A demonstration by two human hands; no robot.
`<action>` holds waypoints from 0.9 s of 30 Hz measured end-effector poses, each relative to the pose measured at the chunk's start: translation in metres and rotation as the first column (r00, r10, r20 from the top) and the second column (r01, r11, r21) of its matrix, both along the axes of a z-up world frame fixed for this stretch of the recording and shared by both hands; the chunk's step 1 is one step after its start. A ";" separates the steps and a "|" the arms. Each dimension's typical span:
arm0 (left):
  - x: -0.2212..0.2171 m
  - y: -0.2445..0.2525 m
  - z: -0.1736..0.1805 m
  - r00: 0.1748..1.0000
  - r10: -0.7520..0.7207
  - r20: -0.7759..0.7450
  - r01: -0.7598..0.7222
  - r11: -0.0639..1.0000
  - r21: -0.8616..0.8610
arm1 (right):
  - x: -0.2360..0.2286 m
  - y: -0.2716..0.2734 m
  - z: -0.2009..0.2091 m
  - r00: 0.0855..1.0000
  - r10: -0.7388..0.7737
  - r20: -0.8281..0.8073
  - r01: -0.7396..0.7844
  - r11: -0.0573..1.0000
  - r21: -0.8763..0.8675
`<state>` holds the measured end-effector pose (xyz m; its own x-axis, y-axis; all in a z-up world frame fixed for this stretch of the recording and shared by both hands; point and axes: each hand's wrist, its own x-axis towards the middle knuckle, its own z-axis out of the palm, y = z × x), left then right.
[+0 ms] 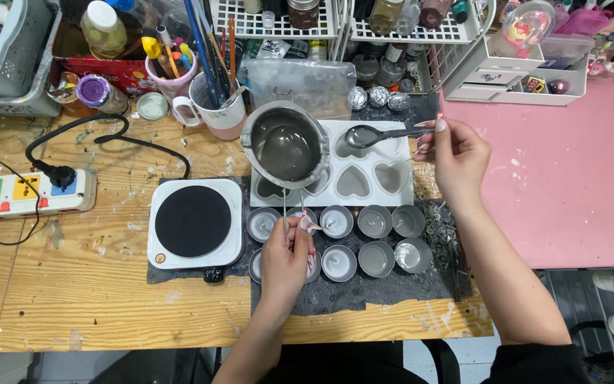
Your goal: Pouring melted wax into small metal containers to make candles.
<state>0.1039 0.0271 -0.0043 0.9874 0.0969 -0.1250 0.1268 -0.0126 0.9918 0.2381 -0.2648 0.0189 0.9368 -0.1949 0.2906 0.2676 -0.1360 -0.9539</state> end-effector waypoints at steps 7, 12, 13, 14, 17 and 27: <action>0.000 -0.002 0.000 1.000 0.004 0.007 -0.004 1.000 0.018 | -0.020 0.022 0.021 0.981 -0.005 0.193 0.077 0.927 -0.368; 0.001 -0.004 0.004 1.000 -0.012 -0.023 0.013 1.000 0.018 | -0.028 0.020 0.029 0.978 -0.048 0.202 0.079 0.985 -0.151; 0.001 -0.006 0.006 1.000 -0.012 -0.022 0.012 1.000 0.017 | -0.031 0.021 0.034 0.978 -0.047 0.202 0.079 0.985 -0.152; 0.001 -0.008 0.009 0.999 -0.019 -0.030 0.020 0.999 0.036 | -0.033 0.023 0.039 0.985 -0.041 0.166 0.052 0.997 -0.063; 0.002 -0.014 0.014 0.998 -0.039 -0.040 0.041 0.998 0.057 | -0.035 0.030 0.043 0.992 0.003 0.125 -0.004 1.000 0.007; 0.004 -0.042 0.005 0.989 -0.137 0.051 0.133 0.988 0.077 | -0.030 0.037 0.026 0.994 0.105 0.036 -0.097 0.977 -0.192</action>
<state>0.1077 -0.0149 0.0007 0.9973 -0.0306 -0.0669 0.0636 -0.0989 0.9931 0.2076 -0.2277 0.0452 0.9337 -0.0372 0.3560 0.3318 -0.2834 -0.8998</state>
